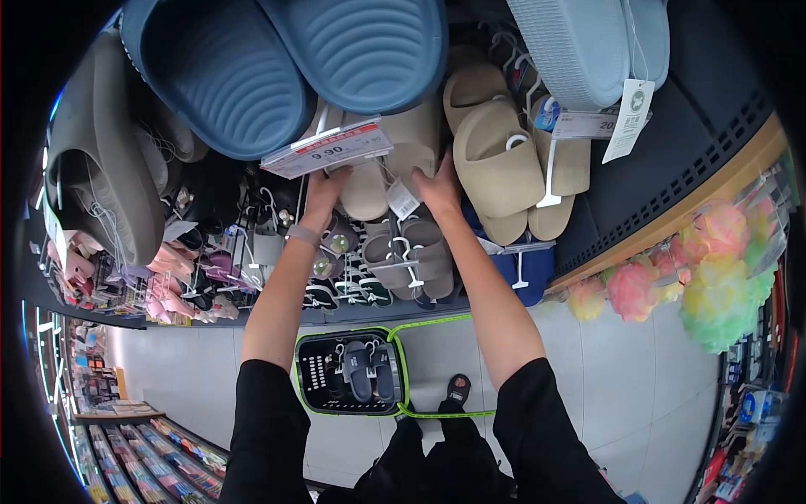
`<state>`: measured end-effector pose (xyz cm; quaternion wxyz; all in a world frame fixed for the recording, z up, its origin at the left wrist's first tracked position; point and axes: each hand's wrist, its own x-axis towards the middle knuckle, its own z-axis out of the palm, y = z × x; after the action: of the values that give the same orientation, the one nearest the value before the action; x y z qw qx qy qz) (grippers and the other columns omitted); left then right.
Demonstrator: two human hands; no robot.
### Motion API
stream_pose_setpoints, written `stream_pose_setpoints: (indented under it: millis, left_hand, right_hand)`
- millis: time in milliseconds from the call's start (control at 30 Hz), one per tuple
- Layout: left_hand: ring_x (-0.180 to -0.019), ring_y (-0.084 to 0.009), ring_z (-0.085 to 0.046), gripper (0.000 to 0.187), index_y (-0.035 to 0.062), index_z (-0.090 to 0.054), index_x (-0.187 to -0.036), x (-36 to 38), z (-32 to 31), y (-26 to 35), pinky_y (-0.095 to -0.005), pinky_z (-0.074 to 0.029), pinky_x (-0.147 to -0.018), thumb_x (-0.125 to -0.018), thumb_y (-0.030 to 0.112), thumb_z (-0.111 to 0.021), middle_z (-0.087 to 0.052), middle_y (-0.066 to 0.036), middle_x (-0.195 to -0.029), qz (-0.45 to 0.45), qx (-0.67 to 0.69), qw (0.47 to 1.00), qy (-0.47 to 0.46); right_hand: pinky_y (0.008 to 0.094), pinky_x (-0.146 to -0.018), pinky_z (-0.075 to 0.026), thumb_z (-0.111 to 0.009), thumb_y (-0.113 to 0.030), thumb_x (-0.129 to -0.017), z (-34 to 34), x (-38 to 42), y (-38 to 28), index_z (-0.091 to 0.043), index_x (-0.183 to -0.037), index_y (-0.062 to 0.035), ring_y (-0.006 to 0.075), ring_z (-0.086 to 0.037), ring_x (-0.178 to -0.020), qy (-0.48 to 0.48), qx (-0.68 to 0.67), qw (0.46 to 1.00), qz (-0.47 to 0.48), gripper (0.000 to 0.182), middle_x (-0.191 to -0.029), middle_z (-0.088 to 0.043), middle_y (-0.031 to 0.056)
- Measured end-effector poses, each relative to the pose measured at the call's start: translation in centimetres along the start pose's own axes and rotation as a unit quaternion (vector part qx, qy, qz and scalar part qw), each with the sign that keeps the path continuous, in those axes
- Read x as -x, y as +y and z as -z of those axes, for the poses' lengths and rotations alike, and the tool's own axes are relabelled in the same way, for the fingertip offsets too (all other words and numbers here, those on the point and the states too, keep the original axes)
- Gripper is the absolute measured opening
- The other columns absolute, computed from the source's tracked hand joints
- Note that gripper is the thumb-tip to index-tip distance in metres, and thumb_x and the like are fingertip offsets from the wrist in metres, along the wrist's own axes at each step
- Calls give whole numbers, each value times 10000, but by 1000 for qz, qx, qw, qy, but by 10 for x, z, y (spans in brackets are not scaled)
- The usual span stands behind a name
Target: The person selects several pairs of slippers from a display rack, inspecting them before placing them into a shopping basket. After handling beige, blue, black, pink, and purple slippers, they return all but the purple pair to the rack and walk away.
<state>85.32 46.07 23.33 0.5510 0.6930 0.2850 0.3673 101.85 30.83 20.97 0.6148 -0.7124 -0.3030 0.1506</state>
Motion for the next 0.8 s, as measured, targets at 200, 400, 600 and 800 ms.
stream_pose_setpoints:
  millis: [200,400,600,800]
  left_hand:
    - [-1045,-232,-552,486,-32,-425,-1236,46,14,49,-325,-449,-913,-786,34,-594,-541,-148,-1157,96,141,985,14]
    - [-1022,-217,-574,475,-14,-411,-1247,104,20,92,-315,-470,-894,-804,42,-572,-551,-136,-1143,76,156,984,36]
    - [-966,-193,-595,426,-8,-453,-1203,171,17,107,-309,-492,-857,-799,58,-571,-577,-123,-1087,94,155,981,63]
    - [-951,-196,-599,428,-24,-453,-1193,217,18,99,-311,-499,-840,-795,74,-576,-580,-123,-1077,119,175,975,73]
  right_hand:
    - [385,-904,-421,-655,-333,-748,6,36,-21,-437,-1152,19,343,-579,-1012,0,-105,991,-84,578,-1088,-581,236]
    - [339,-808,-453,-663,-266,-776,11,90,-45,-434,-1105,4,233,-592,-893,-13,-273,961,-47,484,-987,-599,168]
    - [295,-813,-445,-645,-183,-828,39,160,-63,-433,-1144,8,159,-550,-922,-17,-279,959,-40,426,-1025,-574,128]
    - [290,-811,-444,-640,-177,-832,59,200,-67,-437,-1153,13,148,-543,-922,-29,-289,954,-72,425,-1034,-570,124]
